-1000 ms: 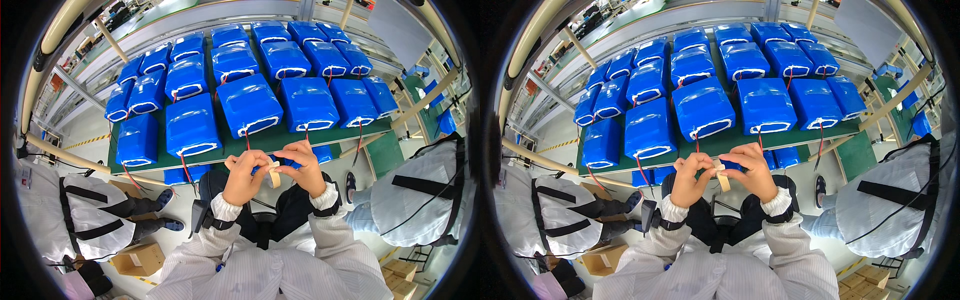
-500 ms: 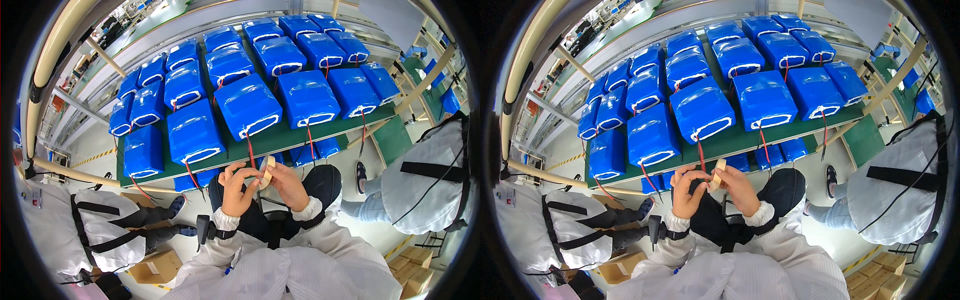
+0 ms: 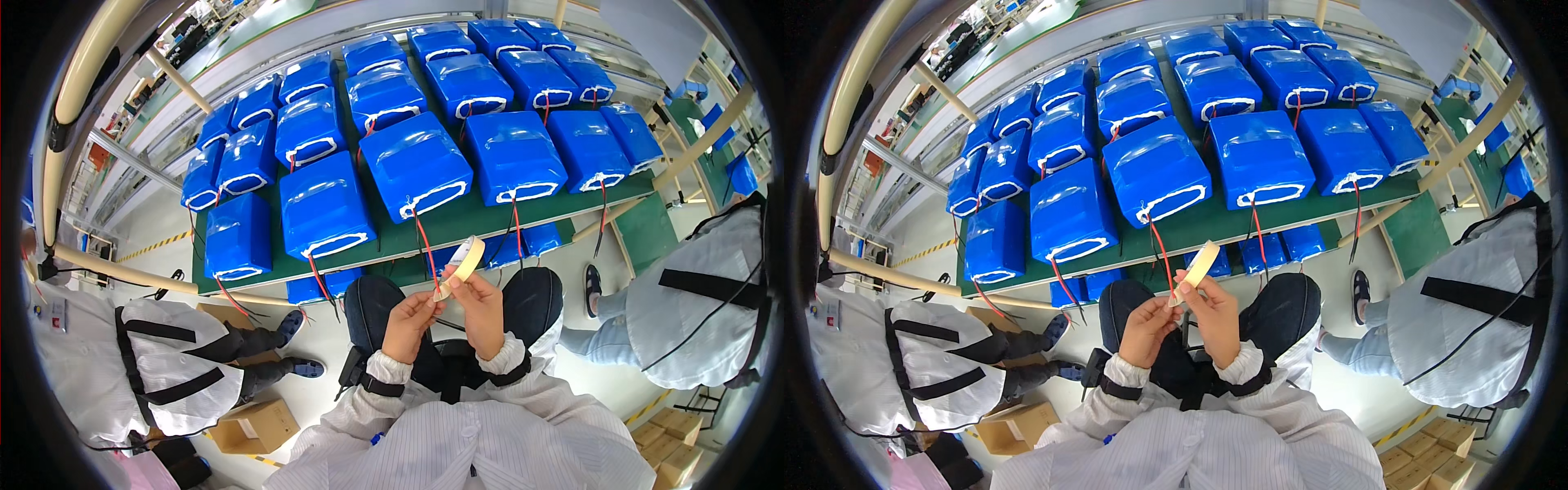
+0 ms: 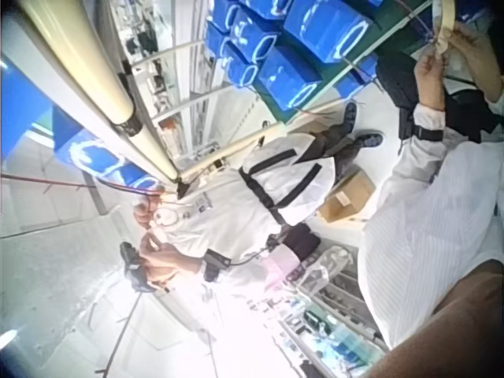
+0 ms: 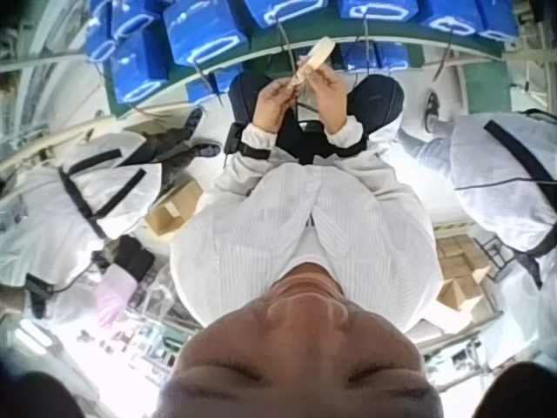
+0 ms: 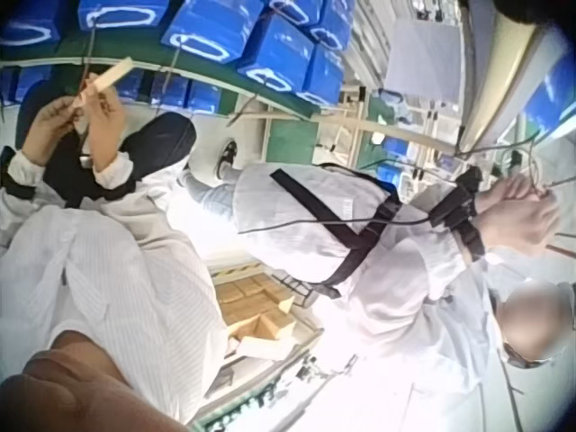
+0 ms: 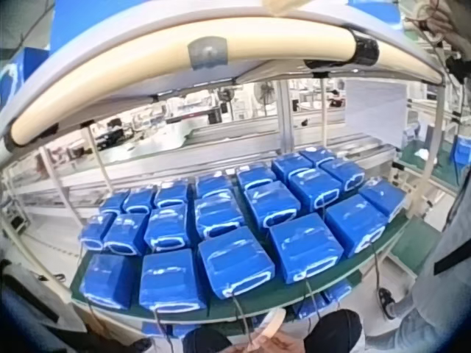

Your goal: Applying tape to wires on blue battery pack units on a factory assembly line.

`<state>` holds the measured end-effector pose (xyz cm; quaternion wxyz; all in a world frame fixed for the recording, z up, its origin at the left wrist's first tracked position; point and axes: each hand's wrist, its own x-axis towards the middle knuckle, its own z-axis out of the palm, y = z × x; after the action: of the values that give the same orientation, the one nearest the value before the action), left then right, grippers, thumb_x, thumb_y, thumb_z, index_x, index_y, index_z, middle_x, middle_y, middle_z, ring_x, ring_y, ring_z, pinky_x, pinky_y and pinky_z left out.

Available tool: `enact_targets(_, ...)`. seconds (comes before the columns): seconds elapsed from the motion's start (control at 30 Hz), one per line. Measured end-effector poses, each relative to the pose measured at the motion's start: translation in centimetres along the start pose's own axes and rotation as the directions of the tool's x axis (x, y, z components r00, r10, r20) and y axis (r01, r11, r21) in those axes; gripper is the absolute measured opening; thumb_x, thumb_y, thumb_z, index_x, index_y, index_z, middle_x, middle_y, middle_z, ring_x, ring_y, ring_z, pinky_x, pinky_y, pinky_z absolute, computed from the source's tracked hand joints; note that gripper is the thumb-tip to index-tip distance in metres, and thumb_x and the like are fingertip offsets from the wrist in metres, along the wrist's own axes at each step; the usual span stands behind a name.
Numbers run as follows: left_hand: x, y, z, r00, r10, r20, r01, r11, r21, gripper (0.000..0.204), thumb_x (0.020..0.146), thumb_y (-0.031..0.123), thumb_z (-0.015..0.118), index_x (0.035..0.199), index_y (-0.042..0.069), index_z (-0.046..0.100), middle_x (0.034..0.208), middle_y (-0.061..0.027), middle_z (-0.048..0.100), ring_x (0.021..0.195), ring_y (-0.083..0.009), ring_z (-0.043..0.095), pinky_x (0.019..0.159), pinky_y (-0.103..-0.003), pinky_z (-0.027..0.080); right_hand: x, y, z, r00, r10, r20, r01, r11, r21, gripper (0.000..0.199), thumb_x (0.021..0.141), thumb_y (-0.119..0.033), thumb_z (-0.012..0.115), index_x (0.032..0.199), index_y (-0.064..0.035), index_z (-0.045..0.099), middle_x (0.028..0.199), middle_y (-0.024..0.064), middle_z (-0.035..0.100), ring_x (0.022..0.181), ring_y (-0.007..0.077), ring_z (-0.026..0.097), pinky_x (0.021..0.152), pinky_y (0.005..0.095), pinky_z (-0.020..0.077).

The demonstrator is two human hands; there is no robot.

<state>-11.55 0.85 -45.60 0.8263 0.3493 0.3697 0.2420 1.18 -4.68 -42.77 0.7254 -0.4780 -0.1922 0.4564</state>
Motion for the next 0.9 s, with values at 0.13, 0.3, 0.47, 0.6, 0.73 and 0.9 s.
enact_targets(0.13, 0.3, -0.6, 0.4, 0.995, -0.015, 0.102, 0.043, 0.960, -0.277, 0.021, 0.094, 0.015, 0.055, 0.110, 0.003, 0.059, 0.096, -0.0051, 0.064, 0.085, -0.0115, 0.059, 0.076, -0.026, 0.046, -0.1, -0.1, -0.2, 0.999, -0.038, -0.036, 0.038, 0.999, -0.006, 0.025, 0.090, -0.009, 0.061, 0.111, 0.0037, 0.063, 0.110, 0.0061, 0.060, 0.092, 0.0103, 0.056, 0.083, 0.0241, 0.0432)
enact_targets(0.3, 0.6, -1.2, 0.4, 0.980, -0.042, 0.196, 0.120, 0.907, -0.404, 0.021, 0.094, 0.015, 0.054, 0.111, 0.004, 0.059, 0.096, -0.0047, 0.064, 0.087, -0.0131, 0.060, 0.077, -0.030, 0.047, -0.2, -0.2, -0.4, 0.997, -0.052, -0.051, 0.050, 0.997, -0.053, 0.026, 0.089, -0.007, 0.060, 0.112, 0.0053, 0.062, 0.112, 0.0060, 0.058, 0.095, 0.0103, 0.054, 0.083, 0.0235, 0.0424)
enact_targets(0.47, 0.6, -1.3, 0.6, 0.974, -0.056, 0.220, 0.151, 0.884, -0.442, 0.020, 0.095, 0.017, 0.053, 0.110, 0.005, 0.059, 0.095, -0.0035, 0.064, 0.086, -0.0131, 0.059, 0.078, -0.032, 0.048, -0.3, -0.2, -0.4, 0.993, -0.088, -0.079, 0.081, 0.992, -0.095, 0.027, 0.090, -0.009, 0.060, 0.113, 0.0056, 0.062, 0.112, 0.0056, 0.058, 0.096, 0.0092, 0.053, 0.084, 0.0224, 0.0410)
enact_targets(0.6, 0.6, -1.1, 0.8, 0.973, -0.061, 0.223, 0.156, 0.885, -0.439, 0.019, 0.094, 0.018, 0.054, 0.108, 0.006, 0.060, 0.093, -0.0026, 0.064, 0.086, -0.0126, 0.059, 0.078, -0.031, 0.047, -0.3, -0.1, -0.5, 0.991, -0.102, -0.088, 0.093, 0.991, -0.101, 0.028, 0.090, -0.010, 0.061, 0.113, 0.0054, 0.062, 0.114, 0.0057, 0.058, 0.095, 0.0087, 0.053, 0.083, 0.0222, 0.0412)
enact_targets(0.73, 0.6, -1.0, 1.2, 0.977, -0.080, 0.200, 0.161, 0.888, -0.432, 0.017, 0.093, 0.019, 0.056, 0.105, 0.007, 0.061, 0.091, -0.0018, 0.064, 0.084, -0.0118, 0.059, 0.077, -0.030, 0.047, -0.2, 0.0, -0.5, 0.991, -0.078, -0.105, 0.068, 0.993, -0.092, 0.029, 0.090, -0.011, 0.061, 0.113, 0.0055, 0.062, 0.114, 0.0058, 0.058, 0.094, 0.0086, 0.053, 0.082, 0.0220, 0.0416)
enact_targets(0.9, 0.6, -0.9, 1.7, 0.977, -0.089, 0.193, 0.165, 0.892, -0.421, 0.016, 0.093, 0.020, 0.057, 0.102, 0.007, 0.061, 0.087, -0.0007, 0.063, 0.081, -0.0109, 0.058, 0.076, -0.030, 0.046, -0.3, -0.2, -0.5, 0.990, -0.111, -0.088, 0.102, 0.990, -0.099, 0.028, 0.090, -0.011, 0.061, 0.112, 0.0059, 0.062, 0.112, 0.0054, 0.058, 0.093, 0.0086, 0.053, 0.082, 0.0217, 0.0414)
